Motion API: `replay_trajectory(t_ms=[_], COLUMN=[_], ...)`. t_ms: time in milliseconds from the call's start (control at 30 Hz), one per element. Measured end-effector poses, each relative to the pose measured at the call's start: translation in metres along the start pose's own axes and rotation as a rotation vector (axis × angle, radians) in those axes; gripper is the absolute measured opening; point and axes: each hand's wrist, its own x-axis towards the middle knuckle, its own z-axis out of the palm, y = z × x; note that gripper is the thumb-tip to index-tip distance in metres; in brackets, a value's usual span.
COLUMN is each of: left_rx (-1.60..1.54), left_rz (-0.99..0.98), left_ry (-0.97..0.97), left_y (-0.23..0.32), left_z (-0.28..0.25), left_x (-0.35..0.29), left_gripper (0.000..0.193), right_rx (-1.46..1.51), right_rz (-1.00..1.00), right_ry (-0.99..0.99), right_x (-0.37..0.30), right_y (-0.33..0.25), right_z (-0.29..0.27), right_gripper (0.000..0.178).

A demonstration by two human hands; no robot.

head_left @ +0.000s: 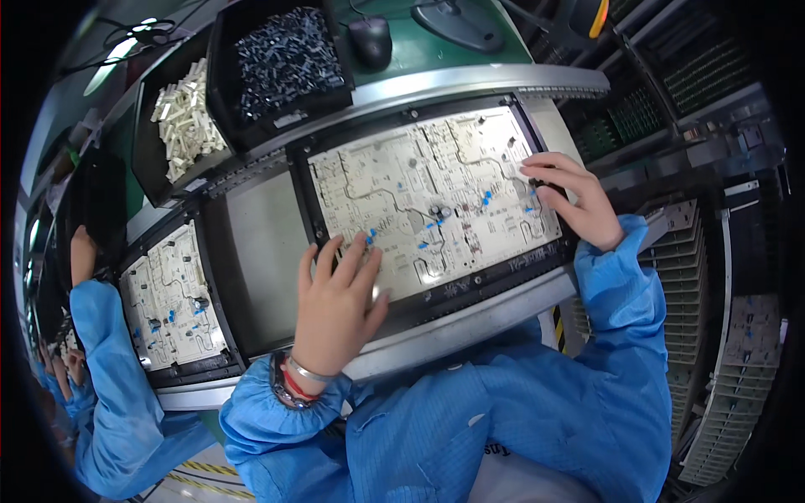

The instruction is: Manually picking and placing small electronic components onto printed circuit boards on an industrial assembly line.

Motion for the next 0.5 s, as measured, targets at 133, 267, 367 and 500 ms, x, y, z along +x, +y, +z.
replay_trajectory(t_ms=[133, 267, 367, 500], left_rx=[0.013, -0.018, -0.110, -0.189], left_rz=[0.058, 0.119, 0.119, 0.166], left_ry=[-0.040, -0.179, -0.303, -0.391], left_y=[-0.007, -0.019, -0.030, -0.038], left_z=[-0.008, -0.017, -0.023, -0.027], left_x=[0.002, 0.001, -0.004, -0.004], left_gripper=[0.047, 0.057, 0.066, 0.075], right_rx=[0.021, -0.028, -0.068, -0.158], right_rz=[-0.292, -0.380, -0.467, -0.549], right_ry=[-0.202, -0.347, -0.388, -0.365], right_x=[0.001, 0.000, 0.006, 0.009], right_y=[-0.026, -0.030, -0.023, -0.024], right_z=[0.029, 0.048, 0.045, 0.046], right_gripper=[0.029, 0.034, 0.036, 0.038])
